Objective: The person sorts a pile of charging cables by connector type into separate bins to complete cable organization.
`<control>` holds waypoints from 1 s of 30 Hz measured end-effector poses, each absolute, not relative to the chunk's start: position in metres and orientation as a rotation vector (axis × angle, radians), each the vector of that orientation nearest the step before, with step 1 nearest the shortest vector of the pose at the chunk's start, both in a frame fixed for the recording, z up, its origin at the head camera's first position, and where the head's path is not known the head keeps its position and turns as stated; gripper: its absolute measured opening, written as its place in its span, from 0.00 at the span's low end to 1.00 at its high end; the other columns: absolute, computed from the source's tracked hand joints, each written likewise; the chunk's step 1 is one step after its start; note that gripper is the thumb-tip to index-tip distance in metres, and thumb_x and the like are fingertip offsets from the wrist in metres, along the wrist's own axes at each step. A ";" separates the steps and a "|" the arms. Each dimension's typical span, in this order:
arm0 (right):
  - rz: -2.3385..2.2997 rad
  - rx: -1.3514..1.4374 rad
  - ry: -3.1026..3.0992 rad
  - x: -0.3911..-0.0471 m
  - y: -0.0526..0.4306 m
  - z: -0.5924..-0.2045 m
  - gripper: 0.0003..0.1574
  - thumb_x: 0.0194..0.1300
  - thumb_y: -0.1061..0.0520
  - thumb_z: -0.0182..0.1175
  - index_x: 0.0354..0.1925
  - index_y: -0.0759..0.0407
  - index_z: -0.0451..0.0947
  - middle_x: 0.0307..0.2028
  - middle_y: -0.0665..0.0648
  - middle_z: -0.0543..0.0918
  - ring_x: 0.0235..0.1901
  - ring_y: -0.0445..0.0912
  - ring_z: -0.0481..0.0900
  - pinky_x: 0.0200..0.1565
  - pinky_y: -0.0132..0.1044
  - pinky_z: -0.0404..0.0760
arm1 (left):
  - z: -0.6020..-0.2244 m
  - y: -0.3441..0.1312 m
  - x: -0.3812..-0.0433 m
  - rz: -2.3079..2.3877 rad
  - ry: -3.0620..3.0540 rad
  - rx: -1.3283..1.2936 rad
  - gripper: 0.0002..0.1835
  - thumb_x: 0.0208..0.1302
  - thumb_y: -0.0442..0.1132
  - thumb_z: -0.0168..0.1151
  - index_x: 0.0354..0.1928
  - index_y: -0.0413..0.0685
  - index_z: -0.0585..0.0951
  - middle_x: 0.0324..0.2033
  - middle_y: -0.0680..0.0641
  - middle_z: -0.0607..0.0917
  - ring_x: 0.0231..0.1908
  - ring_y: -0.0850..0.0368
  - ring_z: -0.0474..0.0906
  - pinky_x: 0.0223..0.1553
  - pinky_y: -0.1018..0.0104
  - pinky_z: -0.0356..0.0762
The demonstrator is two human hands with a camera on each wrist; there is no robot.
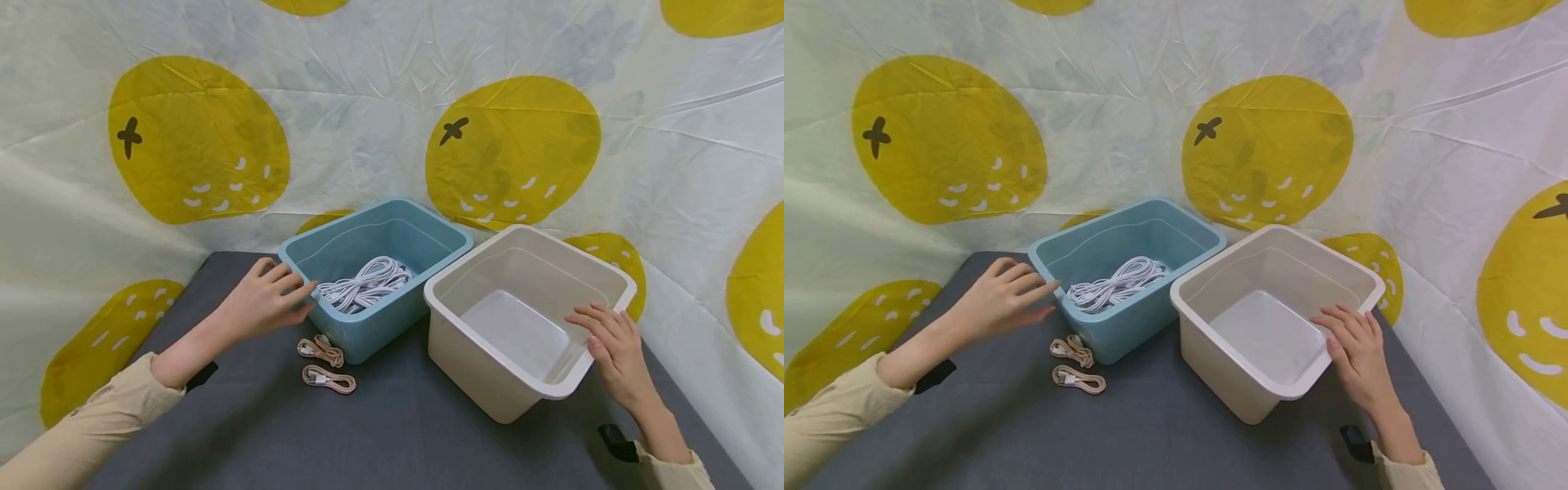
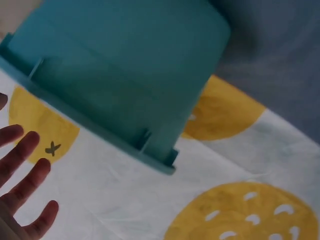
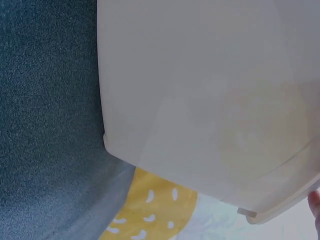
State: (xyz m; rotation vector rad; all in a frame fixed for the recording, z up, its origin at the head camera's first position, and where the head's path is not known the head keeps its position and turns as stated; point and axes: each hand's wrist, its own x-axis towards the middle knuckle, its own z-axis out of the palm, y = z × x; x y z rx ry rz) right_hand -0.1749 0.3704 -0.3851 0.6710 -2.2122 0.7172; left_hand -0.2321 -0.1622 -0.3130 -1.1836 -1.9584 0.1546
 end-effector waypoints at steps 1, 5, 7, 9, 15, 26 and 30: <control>0.712 0.672 -2.222 -0.174 0.370 -0.384 0.20 0.64 0.57 0.41 0.45 0.61 0.77 0.54 0.54 0.74 0.62 0.42 0.58 0.61 0.61 0.37 | -0.316 -0.164 -0.231 0.140 -1.951 -1.188 0.20 0.64 0.51 0.42 0.38 0.48 0.81 0.28 0.48 0.82 0.31 0.52 0.74 0.36 0.55 0.68; 0.677 0.672 -2.267 -0.172 0.372 -0.381 0.21 0.64 0.58 0.41 0.48 0.61 0.76 0.57 0.56 0.72 0.64 0.44 0.56 0.62 0.60 0.38 | -0.330 -0.168 -0.225 0.100 -1.945 -1.209 0.27 0.67 0.53 0.32 0.38 0.49 0.82 0.28 0.49 0.83 0.31 0.53 0.75 0.36 0.56 0.68; 0.667 0.665 -2.291 -0.171 0.373 -0.381 0.21 0.64 0.58 0.41 0.49 0.60 0.75 0.59 0.55 0.70 0.66 0.45 0.55 0.62 0.58 0.38 | -0.337 -0.169 -0.223 0.091 -1.951 -1.224 0.26 0.66 0.53 0.35 0.39 0.49 0.82 0.29 0.49 0.83 0.31 0.53 0.75 0.36 0.56 0.69; 0.655 0.668 -2.298 -0.170 0.374 -0.381 0.21 0.63 0.59 0.41 0.50 0.60 0.75 0.60 0.55 0.69 0.66 0.46 0.54 0.63 0.56 0.38 | -0.345 -0.171 -0.222 0.085 -1.956 -1.237 0.23 0.65 0.53 0.39 0.39 0.49 0.82 0.29 0.49 0.83 0.32 0.53 0.75 0.37 0.56 0.70; 0.671 0.721 -2.240 -0.173 0.377 -0.383 0.20 0.65 0.59 0.41 0.48 0.62 0.76 0.60 0.57 0.69 0.67 0.49 0.53 0.66 0.45 0.39 | -0.372 -0.176 -0.223 0.053 -1.976 -1.282 0.20 0.64 0.53 0.44 0.39 0.49 0.82 0.30 0.49 0.82 0.32 0.53 0.74 0.37 0.57 0.70; 0.702 0.712 -2.199 -0.174 0.377 -0.386 0.19 0.65 0.57 0.44 0.46 0.63 0.77 0.59 0.53 0.71 0.66 0.51 0.56 0.66 0.44 0.40 | -0.415 -0.180 -0.225 0.016 -2.045 -1.317 0.17 0.56 0.54 0.56 0.39 0.51 0.81 0.32 0.51 0.80 0.35 0.54 0.73 0.37 0.57 0.68; 0.710 0.709 -2.189 -0.174 0.376 -0.386 0.19 0.65 0.57 0.44 0.45 0.63 0.77 0.58 0.55 0.72 0.65 0.51 0.58 0.66 0.44 0.40 | -0.426 -0.179 -0.224 0.033 -2.089 -1.342 0.22 0.43 0.53 0.66 0.42 0.52 0.80 0.34 0.51 0.80 0.37 0.54 0.72 0.37 0.57 0.67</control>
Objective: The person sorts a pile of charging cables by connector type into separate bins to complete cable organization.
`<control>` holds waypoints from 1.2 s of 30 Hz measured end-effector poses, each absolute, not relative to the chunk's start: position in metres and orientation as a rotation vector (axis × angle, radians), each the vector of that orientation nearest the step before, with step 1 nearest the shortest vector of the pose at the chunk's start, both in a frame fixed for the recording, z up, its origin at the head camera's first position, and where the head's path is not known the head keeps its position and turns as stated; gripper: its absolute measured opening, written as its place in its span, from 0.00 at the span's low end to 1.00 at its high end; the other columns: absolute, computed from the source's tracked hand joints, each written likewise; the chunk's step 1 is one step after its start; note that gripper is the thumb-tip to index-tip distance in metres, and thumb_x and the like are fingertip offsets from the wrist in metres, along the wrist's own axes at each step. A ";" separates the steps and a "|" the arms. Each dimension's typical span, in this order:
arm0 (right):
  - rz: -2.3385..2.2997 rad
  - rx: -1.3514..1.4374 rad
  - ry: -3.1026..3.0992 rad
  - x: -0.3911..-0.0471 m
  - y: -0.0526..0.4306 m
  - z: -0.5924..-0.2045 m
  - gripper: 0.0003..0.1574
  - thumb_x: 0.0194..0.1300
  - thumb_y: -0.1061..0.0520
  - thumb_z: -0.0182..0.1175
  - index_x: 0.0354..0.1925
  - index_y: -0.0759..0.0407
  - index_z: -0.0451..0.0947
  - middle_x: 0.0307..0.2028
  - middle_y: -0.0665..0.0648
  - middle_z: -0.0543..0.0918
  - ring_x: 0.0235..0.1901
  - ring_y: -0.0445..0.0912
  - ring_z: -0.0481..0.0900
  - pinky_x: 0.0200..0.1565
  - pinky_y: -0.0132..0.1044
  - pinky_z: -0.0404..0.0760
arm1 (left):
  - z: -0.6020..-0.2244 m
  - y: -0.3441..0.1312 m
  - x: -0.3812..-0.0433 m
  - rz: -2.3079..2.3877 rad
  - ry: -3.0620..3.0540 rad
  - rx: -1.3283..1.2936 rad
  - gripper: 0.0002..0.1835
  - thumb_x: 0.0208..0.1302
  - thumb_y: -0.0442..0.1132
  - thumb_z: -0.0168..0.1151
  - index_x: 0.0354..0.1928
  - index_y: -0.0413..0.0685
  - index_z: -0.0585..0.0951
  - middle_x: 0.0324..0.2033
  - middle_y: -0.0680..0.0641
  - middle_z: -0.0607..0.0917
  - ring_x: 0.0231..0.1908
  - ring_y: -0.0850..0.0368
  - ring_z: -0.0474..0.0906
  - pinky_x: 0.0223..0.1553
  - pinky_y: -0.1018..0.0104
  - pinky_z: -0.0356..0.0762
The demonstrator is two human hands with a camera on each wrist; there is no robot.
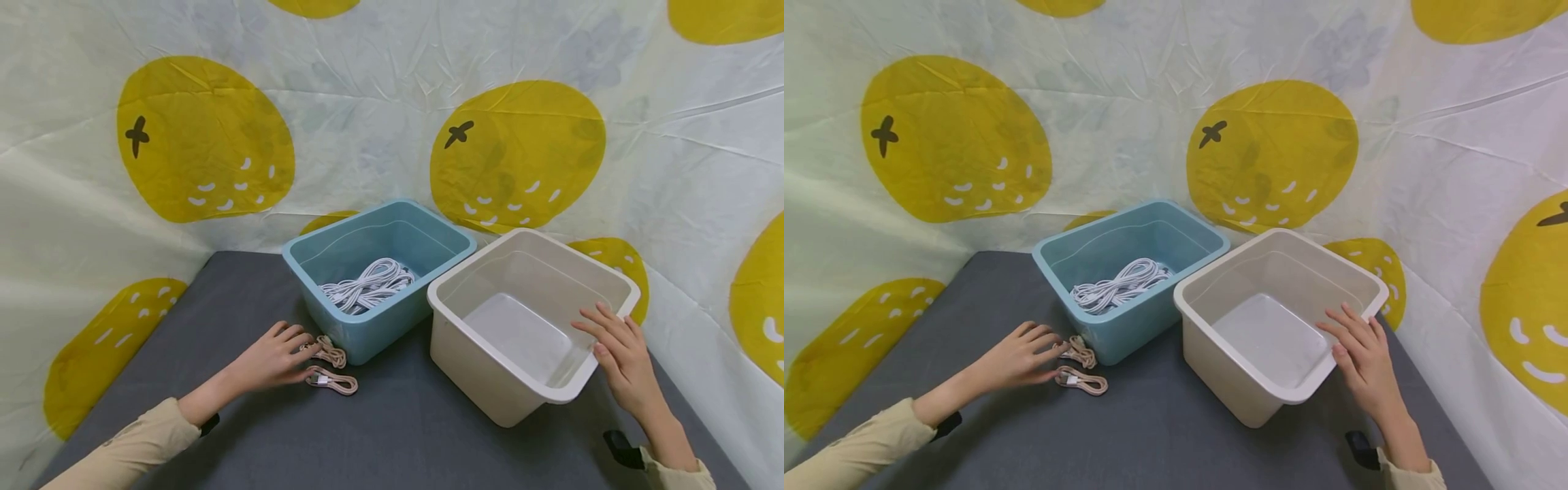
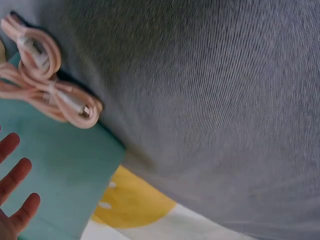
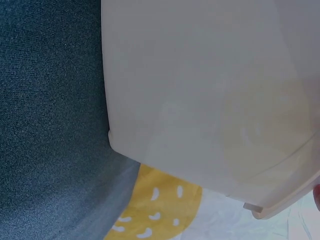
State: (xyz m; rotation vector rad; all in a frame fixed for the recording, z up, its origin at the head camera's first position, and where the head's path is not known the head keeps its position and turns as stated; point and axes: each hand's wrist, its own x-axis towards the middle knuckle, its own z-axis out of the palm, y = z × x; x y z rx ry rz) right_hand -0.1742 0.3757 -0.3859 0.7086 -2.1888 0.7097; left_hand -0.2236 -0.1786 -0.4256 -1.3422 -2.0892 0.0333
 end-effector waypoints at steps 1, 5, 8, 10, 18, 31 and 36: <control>0.713 0.709 -2.186 -0.174 0.376 -0.386 0.19 0.65 0.58 0.44 0.45 0.63 0.77 0.57 0.54 0.73 0.65 0.51 0.58 0.66 0.44 0.40 | -0.428 -0.178 -0.223 0.044 -2.095 -1.353 0.23 0.42 0.53 0.67 0.43 0.52 0.80 0.34 0.51 0.79 0.37 0.54 0.72 0.37 0.57 0.66; 0.721 0.710 -2.184 -0.173 0.375 -0.386 0.19 0.65 0.58 0.43 0.45 0.63 0.77 0.57 0.54 0.73 0.65 0.51 0.58 0.66 0.44 0.40 | -0.436 -0.175 -0.221 0.102 -2.103 -1.400 0.24 0.45 0.55 0.64 0.45 0.52 0.78 0.35 0.51 0.79 0.38 0.54 0.71 0.38 0.56 0.66; 0.725 0.711 -2.179 -0.173 0.375 -0.386 0.19 0.65 0.57 0.43 0.45 0.63 0.77 0.57 0.54 0.73 0.65 0.51 0.58 0.66 0.45 0.39 | -0.441 -0.173 -0.220 0.154 -2.102 -1.421 0.23 0.47 0.57 0.63 0.45 0.54 0.78 0.35 0.51 0.79 0.38 0.54 0.71 0.38 0.56 0.66; 0.726 0.714 -2.173 -0.173 0.374 -0.387 0.20 0.65 0.56 0.43 0.45 0.64 0.77 0.57 0.54 0.73 0.65 0.51 0.58 0.66 0.45 0.39 | -0.444 -0.171 -0.219 0.179 -2.104 -1.434 0.23 0.47 0.57 0.63 0.45 0.54 0.78 0.35 0.52 0.79 0.37 0.54 0.71 0.39 0.56 0.66; 0.744 0.715 -2.169 -0.174 0.374 -0.389 0.20 0.65 0.56 0.43 0.44 0.64 0.78 0.56 0.54 0.73 0.65 0.50 0.58 0.66 0.49 0.38 | -0.450 -0.166 -0.217 0.236 -2.116 -1.467 0.26 0.47 0.56 0.64 0.47 0.52 0.77 0.38 0.52 0.81 0.38 0.55 0.72 0.40 0.58 0.66; 0.751 0.705 -2.162 -0.174 0.374 -0.388 0.21 0.66 0.54 0.43 0.44 0.64 0.78 0.56 0.53 0.74 0.65 0.51 0.59 0.66 0.52 0.38 | -0.453 -0.166 -0.218 0.305 -2.143 -1.468 0.26 0.47 0.53 0.65 0.49 0.53 0.75 0.40 0.52 0.80 0.41 0.55 0.72 0.42 0.57 0.67; 0.765 0.701 -2.167 -0.173 0.373 -0.389 0.20 0.66 0.54 0.43 0.44 0.64 0.78 0.56 0.53 0.74 0.64 0.51 0.59 0.65 0.53 0.37 | -0.452 -0.166 -0.217 0.306 -2.148 -1.468 0.26 0.46 0.50 0.65 0.50 0.53 0.75 0.40 0.52 0.80 0.40 0.55 0.71 0.42 0.57 0.67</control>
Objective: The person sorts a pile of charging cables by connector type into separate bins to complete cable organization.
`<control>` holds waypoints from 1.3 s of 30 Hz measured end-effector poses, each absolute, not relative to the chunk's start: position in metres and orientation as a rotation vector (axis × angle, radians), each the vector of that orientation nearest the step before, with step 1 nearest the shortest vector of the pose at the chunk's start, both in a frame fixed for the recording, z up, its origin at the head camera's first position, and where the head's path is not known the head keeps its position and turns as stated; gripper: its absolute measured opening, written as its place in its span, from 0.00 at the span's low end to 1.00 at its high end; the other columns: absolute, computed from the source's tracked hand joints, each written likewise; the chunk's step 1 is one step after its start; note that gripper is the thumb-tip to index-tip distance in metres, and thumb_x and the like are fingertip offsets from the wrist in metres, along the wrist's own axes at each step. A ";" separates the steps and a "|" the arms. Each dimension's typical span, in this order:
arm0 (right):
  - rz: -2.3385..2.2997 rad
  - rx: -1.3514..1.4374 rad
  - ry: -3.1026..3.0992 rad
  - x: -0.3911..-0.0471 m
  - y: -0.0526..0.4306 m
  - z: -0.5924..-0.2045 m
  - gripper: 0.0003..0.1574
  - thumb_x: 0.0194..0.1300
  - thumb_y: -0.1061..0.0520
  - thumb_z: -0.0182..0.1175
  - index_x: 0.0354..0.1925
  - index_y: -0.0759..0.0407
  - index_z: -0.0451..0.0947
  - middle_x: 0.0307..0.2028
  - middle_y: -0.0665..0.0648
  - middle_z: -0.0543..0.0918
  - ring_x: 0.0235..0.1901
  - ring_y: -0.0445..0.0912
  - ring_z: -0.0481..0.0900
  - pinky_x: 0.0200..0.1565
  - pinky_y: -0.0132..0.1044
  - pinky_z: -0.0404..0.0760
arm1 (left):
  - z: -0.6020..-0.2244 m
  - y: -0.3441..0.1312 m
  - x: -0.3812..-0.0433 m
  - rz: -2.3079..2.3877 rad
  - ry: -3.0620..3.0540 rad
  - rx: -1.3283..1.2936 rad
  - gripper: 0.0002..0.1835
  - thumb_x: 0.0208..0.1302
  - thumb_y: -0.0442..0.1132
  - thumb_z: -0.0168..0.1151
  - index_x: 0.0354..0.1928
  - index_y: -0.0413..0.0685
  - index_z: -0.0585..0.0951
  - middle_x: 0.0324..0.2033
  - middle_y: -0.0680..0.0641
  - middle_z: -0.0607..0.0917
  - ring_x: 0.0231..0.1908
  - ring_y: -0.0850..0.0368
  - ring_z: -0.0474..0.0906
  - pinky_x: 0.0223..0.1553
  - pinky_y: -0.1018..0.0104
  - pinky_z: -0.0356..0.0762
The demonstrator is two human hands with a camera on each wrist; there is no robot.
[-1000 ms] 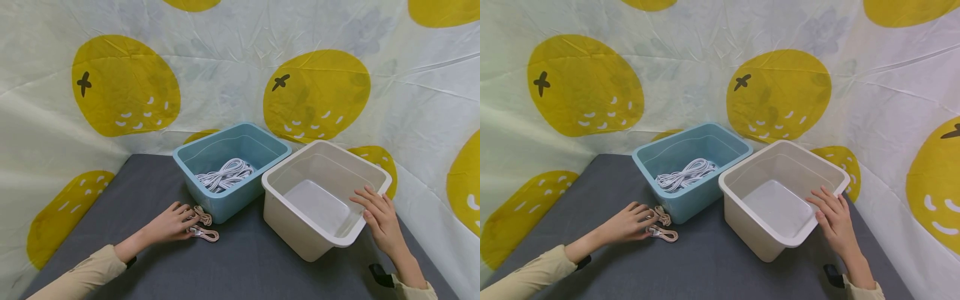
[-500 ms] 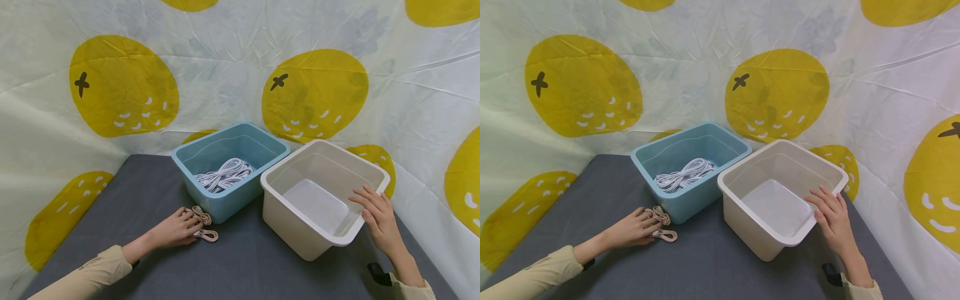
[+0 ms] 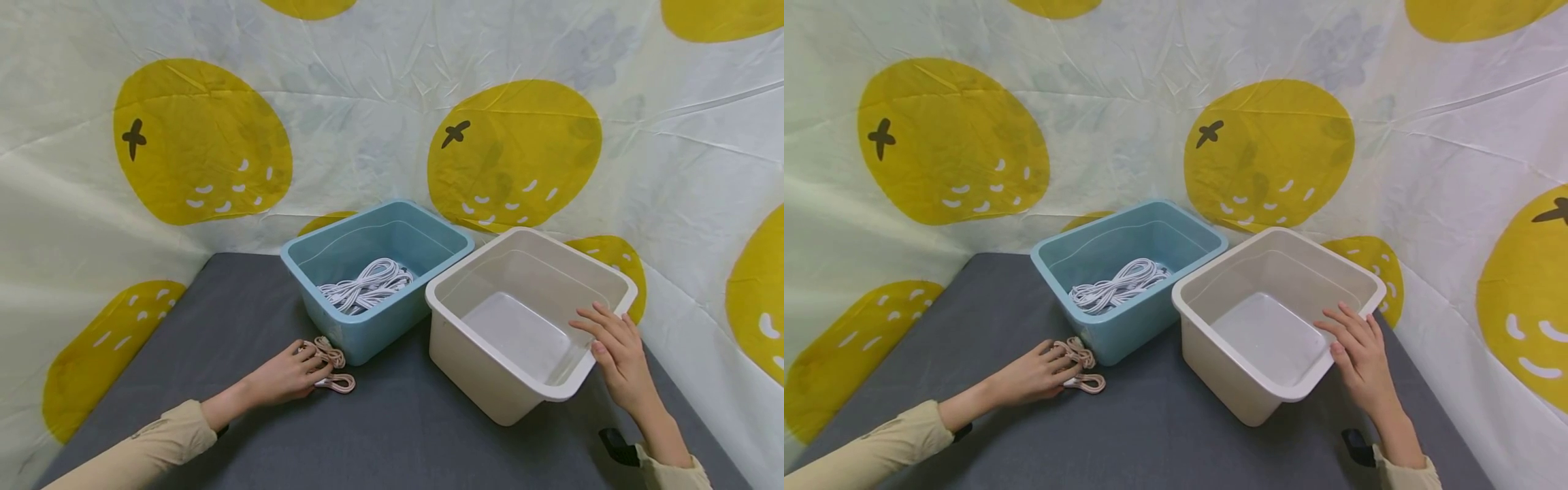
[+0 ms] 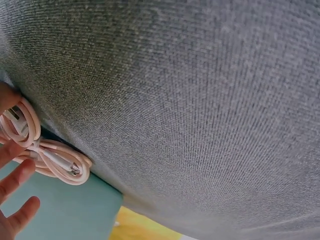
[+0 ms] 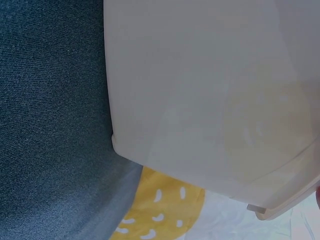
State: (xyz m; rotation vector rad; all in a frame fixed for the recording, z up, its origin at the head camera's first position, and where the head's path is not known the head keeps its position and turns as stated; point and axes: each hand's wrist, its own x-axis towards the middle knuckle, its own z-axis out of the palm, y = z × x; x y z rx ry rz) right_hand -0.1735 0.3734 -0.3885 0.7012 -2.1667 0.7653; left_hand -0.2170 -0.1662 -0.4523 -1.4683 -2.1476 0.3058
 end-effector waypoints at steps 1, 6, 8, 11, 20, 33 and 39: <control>0.769 0.701 -2.167 -0.173 0.373 -0.389 0.20 0.66 0.54 0.43 0.44 0.64 0.78 0.56 0.53 0.74 0.64 0.51 0.59 0.65 0.54 0.37 | -0.453 -0.166 -0.217 0.305 -2.144 -1.466 0.25 0.46 0.50 0.65 0.49 0.53 0.75 0.39 0.52 0.80 0.40 0.55 0.71 0.42 0.57 0.67; 0.773 0.699 -2.166 -0.173 0.373 -0.389 0.20 0.65 0.55 0.43 0.44 0.64 0.78 0.56 0.54 0.74 0.65 0.51 0.59 0.65 0.55 0.37 | -0.452 -0.167 -0.214 0.278 -2.127 -1.449 0.19 0.44 0.48 0.65 0.41 0.55 0.77 0.34 0.53 0.79 0.38 0.55 0.72 0.40 0.55 0.68; 0.774 0.700 -2.165 -0.174 0.373 -0.389 0.20 0.65 0.55 0.43 0.44 0.64 0.78 0.56 0.54 0.74 0.65 0.49 0.58 0.65 0.55 0.37 | -0.452 -0.168 -0.213 0.259 -2.130 -1.445 0.17 0.43 0.47 0.65 0.38 0.55 0.77 0.32 0.53 0.79 0.37 0.55 0.72 0.40 0.54 0.69; 0.776 0.701 -2.163 -0.174 0.373 -0.389 0.20 0.65 0.56 0.43 0.44 0.63 0.78 0.56 0.54 0.74 0.65 0.47 0.58 0.65 0.55 0.37 | -0.452 -0.168 -0.212 0.259 -2.137 -1.445 0.16 0.42 0.46 0.65 0.36 0.54 0.76 0.31 0.53 0.79 0.36 0.55 0.72 0.40 0.53 0.69; 0.792 0.698 -2.164 -0.174 0.372 -0.388 0.20 0.65 0.56 0.42 0.44 0.63 0.78 0.56 0.53 0.74 0.65 0.50 0.58 0.63 0.61 0.36 | -0.444 -0.170 -0.211 0.330 -2.163 -1.420 0.18 0.41 0.47 0.66 0.38 0.56 0.76 0.32 0.52 0.79 0.37 0.55 0.71 0.42 0.52 0.68; 0.780 0.694 -2.165 -0.176 0.374 -0.389 0.20 0.65 0.55 0.43 0.44 0.63 0.78 0.56 0.52 0.74 0.64 0.51 0.59 0.62 0.61 0.36 | -0.423 -0.172 -0.209 0.331 -2.093 -1.381 0.22 0.36 0.48 0.69 0.38 0.55 0.75 0.30 0.52 0.78 0.36 0.54 0.70 0.40 0.52 0.67; 0.775 0.688 -2.166 -0.176 0.374 -0.390 0.20 0.65 0.55 0.43 0.44 0.63 0.78 0.56 0.51 0.74 0.64 0.50 0.59 0.63 0.59 0.37 | -0.408 -0.172 -0.207 0.342 -2.080 -1.367 0.23 0.36 0.49 0.70 0.38 0.54 0.74 0.31 0.51 0.77 0.36 0.53 0.70 0.41 0.51 0.66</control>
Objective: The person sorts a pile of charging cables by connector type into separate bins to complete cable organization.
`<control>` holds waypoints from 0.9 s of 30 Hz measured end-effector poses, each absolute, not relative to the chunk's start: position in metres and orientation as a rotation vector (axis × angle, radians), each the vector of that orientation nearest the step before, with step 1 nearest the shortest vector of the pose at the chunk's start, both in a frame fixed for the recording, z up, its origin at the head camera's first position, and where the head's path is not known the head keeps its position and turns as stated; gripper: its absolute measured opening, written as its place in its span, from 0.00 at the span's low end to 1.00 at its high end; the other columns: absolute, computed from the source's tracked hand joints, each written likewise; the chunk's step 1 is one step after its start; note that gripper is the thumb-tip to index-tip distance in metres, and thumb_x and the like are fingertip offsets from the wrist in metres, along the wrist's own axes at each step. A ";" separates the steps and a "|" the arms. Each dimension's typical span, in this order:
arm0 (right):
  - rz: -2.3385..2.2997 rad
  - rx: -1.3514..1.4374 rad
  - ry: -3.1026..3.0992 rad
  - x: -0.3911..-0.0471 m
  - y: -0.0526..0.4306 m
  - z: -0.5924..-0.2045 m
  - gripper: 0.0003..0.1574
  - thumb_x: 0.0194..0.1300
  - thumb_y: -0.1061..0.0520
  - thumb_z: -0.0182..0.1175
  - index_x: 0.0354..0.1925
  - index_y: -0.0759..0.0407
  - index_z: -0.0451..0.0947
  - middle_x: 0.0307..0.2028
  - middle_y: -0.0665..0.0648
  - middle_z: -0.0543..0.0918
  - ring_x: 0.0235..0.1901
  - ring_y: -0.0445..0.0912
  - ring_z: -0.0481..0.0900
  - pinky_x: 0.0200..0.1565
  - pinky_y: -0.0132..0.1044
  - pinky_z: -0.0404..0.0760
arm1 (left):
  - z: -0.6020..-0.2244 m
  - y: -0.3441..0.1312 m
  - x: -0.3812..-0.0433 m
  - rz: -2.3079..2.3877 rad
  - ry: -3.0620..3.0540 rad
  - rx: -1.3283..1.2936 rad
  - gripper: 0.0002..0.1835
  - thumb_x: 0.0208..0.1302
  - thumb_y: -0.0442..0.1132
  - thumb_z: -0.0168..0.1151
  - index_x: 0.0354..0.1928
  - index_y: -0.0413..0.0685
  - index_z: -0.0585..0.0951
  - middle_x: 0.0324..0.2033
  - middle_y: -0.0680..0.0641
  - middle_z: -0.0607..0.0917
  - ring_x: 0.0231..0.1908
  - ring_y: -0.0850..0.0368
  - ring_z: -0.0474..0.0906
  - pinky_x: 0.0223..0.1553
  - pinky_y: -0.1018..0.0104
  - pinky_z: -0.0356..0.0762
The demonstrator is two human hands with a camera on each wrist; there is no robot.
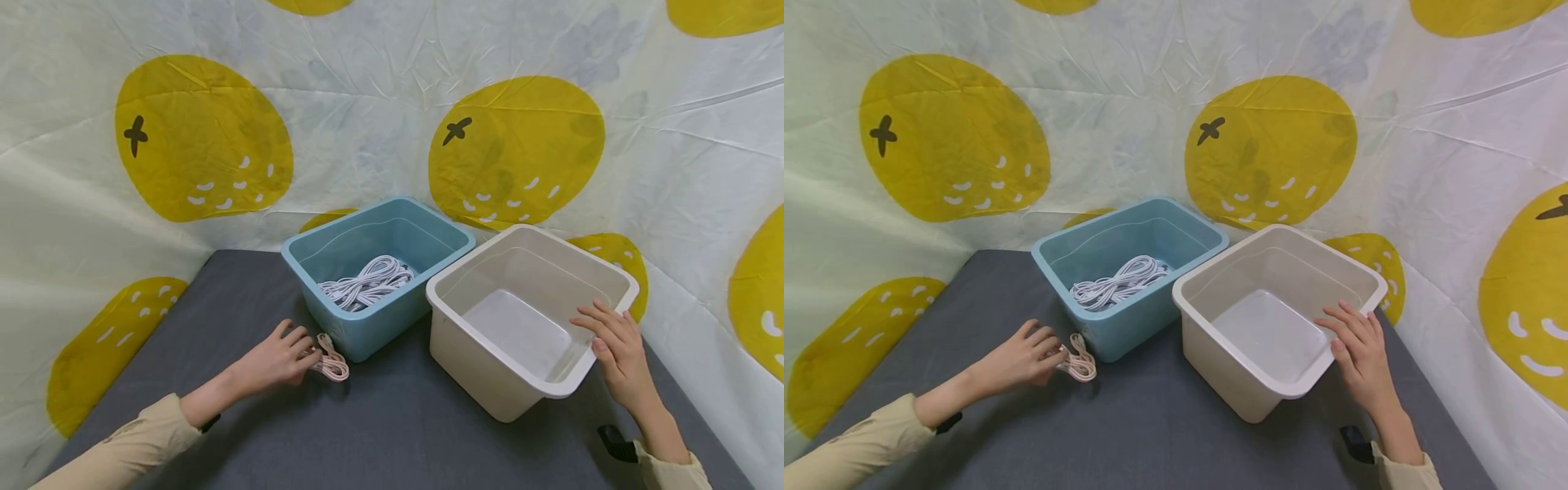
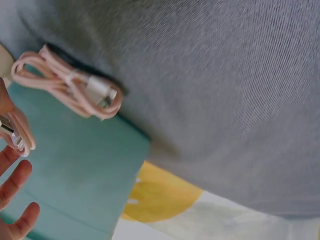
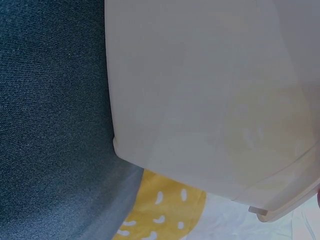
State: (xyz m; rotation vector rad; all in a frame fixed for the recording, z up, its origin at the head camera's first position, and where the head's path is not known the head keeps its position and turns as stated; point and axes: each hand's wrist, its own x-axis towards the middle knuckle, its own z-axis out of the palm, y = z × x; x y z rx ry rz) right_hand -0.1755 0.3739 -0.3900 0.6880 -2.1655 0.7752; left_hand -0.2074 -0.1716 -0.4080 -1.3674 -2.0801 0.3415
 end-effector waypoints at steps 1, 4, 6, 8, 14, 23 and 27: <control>0.774 0.689 -2.163 -0.175 0.374 -0.390 0.20 0.65 0.55 0.43 0.44 0.63 0.78 0.56 0.51 0.74 0.64 0.50 0.59 0.63 0.59 0.37 | -0.406 -0.172 -0.207 0.343 -2.080 -1.366 0.24 0.35 0.50 0.71 0.38 0.54 0.75 0.31 0.51 0.77 0.36 0.53 0.70 0.41 0.51 0.66; 0.775 0.689 -2.156 -0.175 0.374 -0.390 0.20 0.65 0.55 0.43 0.43 0.63 0.78 0.56 0.52 0.74 0.64 0.50 0.59 0.63 0.59 0.37 | -0.397 -0.172 -0.206 0.339 -2.075 -1.355 0.26 0.34 0.50 0.71 0.39 0.53 0.75 0.31 0.50 0.77 0.36 0.52 0.70 0.41 0.50 0.66; 0.776 0.690 -2.154 -0.175 0.373 -0.390 0.20 0.64 0.55 0.43 0.43 0.63 0.78 0.56 0.52 0.74 0.64 0.50 0.59 0.63 0.60 0.37 | -0.391 -0.171 -0.205 0.330 -2.064 -1.350 0.25 0.34 0.49 0.71 0.38 0.52 0.76 0.30 0.49 0.77 0.36 0.51 0.70 0.41 0.50 0.66; 0.777 0.691 -2.154 -0.175 0.373 -0.389 0.20 0.64 0.56 0.42 0.44 0.63 0.78 0.55 0.52 0.74 0.64 0.50 0.59 0.63 0.60 0.37 | -0.385 -0.171 -0.205 0.327 -2.046 -1.342 0.25 0.34 0.49 0.71 0.38 0.51 0.76 0.30 0.49 0.76 0.35 0.51 0.70 0.41 0.50 0.66; 0.783 0.696 -2.148 -0.176 0.373 -0.390 0.20 0.65 0.55 0.43 0.43 0.63 0.78 0.55 0.52 0.75 0.64 0.50 0.60 0.64 0.57 0.37 | -0.365 -0.171 -0.203 0.331 -2.037 -1.326 0.29 0.32 0.52 0.73 0.39 0.51 0.76 0.32 0.48 0.77 0.37 0.51 0.70 0.42 0.49 0.66; 0.783 0.697 -2.152 -0.176 0.374 -0.389 0.21 0.65 0.54 0.43 0.43 0.63 0.78 0.55 0.52 0.74 0.64 0.48 0.60 0.64 0.57 0.37 | -0.335 -0.168 -0.202 0.329 -2.023 -1.327 0.30 0.32 0.52 0.74 0.40 0.50 0.75 0.32 0.48 0.78 0.38 0.50 0.71 0.43 0.49 0.66; 0.782 0.701 -2.151 -0.176 0.374 -0.389 0.21 0.65 0.54 0.43 0.43 0.63 0.78 0.55 0.52 0.75 0.64 0.49 0.60 0.64 0.56 0.37 | -0.321 -0.164 -0.202 0.326 -1.973 -1.341 0.24 0.40 0.49 0.69 0.41 0.49 0.75 0.33 0.47 0.79 0.38 0.50 0.71 0.43 0.49 0.67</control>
